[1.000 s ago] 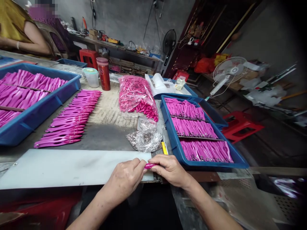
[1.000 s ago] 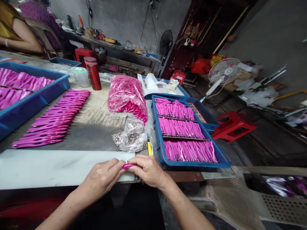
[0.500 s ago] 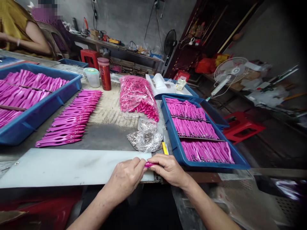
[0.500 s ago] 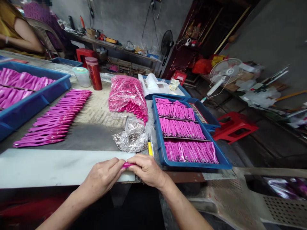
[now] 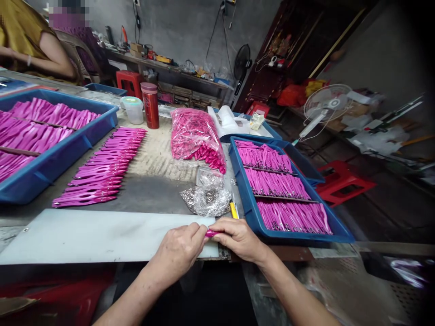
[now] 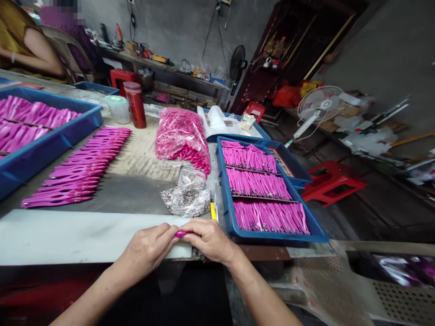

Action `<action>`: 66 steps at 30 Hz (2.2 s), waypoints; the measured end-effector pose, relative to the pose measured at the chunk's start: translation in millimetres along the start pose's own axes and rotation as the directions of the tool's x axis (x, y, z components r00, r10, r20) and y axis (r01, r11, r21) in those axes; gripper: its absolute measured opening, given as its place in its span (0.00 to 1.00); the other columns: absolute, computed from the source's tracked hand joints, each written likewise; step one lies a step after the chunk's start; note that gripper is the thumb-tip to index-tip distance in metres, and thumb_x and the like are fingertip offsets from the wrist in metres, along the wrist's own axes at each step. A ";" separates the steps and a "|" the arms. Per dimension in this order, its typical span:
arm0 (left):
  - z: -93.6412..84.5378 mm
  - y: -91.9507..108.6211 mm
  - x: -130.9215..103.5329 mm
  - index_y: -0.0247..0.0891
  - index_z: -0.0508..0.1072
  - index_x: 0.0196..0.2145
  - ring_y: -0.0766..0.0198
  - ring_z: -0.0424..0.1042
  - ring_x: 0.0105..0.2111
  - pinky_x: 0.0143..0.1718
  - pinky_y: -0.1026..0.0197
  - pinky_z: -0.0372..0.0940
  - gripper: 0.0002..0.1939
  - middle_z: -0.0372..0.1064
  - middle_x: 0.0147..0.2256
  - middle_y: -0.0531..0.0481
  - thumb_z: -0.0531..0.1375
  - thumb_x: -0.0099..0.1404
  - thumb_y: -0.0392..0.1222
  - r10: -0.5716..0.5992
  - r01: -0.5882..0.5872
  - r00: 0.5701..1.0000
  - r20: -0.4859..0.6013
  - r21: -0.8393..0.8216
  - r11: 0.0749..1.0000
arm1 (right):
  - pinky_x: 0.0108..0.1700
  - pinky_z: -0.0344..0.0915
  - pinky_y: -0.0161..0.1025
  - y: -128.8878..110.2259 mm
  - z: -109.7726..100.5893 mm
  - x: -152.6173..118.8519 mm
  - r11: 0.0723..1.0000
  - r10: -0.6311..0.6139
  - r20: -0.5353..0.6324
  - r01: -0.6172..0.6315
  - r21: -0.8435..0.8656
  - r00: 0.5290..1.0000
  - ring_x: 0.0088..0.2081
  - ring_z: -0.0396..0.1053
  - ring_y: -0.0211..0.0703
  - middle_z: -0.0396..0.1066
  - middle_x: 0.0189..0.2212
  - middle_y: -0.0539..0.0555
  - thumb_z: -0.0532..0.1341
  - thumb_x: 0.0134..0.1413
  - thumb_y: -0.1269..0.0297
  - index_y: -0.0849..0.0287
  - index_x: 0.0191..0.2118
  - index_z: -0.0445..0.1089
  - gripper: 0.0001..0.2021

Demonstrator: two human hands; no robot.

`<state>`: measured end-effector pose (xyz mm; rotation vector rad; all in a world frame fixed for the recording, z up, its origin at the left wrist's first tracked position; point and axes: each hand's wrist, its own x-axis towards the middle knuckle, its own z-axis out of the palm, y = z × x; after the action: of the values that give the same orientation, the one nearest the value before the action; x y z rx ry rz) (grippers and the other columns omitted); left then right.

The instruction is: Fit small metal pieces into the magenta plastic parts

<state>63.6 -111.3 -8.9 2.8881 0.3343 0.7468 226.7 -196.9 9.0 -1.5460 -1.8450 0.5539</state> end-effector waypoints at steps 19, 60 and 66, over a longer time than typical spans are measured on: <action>15.2 -19.8 -4.0 0.38 0.64 0.27 0.68 0.63 0.19 0.20 0.66 0.55 0.10 0.60 0.21 0.54 0.47 0.64 0.37 -0.105 0.108 0.994 -0.035 0.099 0.989 | 0.38 0.62 0.33 7.3 -8.5 40.8 0.897 0.157 -0.236 -0.239 -0.373 0.959 0.35 0.66 0.38 0.69 0.31 0.54 0.52 0.54 0.70 0.61 0.36 0.69 0.09; 16.6 -20.5 -5.0 0.38 0.64 0.27 0.67 0.63 0.19 0.20 0.65 0.55 0.09 0.60 0.21 0.54 0.47 0.63 0.35 -0.105 0.110 0.993 -0.057 0.109 0.988 | 0.33 0.55 0.32 2.8 -9.9 51.8 0.876 0.255 -0.045 -0.251 -0.412 0.966 0.30 0.60 0.37 0.62 0.25 0.50 0.50 0.53 0.73 0.60 0.26 0.61 0.08; 15.9 -20.1 -4.3 0.38 0.63 0.27 0.67 0.63 0.19 0.20 0.65 0.55 0.09 0.60 0.21 0.54 0.48 0.63 0.36 -0.108 0.112 0.993 -0.041 0.109 0.988 | 0.31 0.55 0.32 -7.7 -7.1 37.8 0.926 0.250 -0.037 -0.251 -0.281 0.967 0.29 0.59 0.36 0.59 0.24 0.48 0.50 0.53 0.73 0.59 0.24 0.57 0.09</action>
<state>64.2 -94.2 -28.5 2.9331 0.5517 0.7846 223.2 -162.4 27.3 -1.9922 -1.7968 0.4125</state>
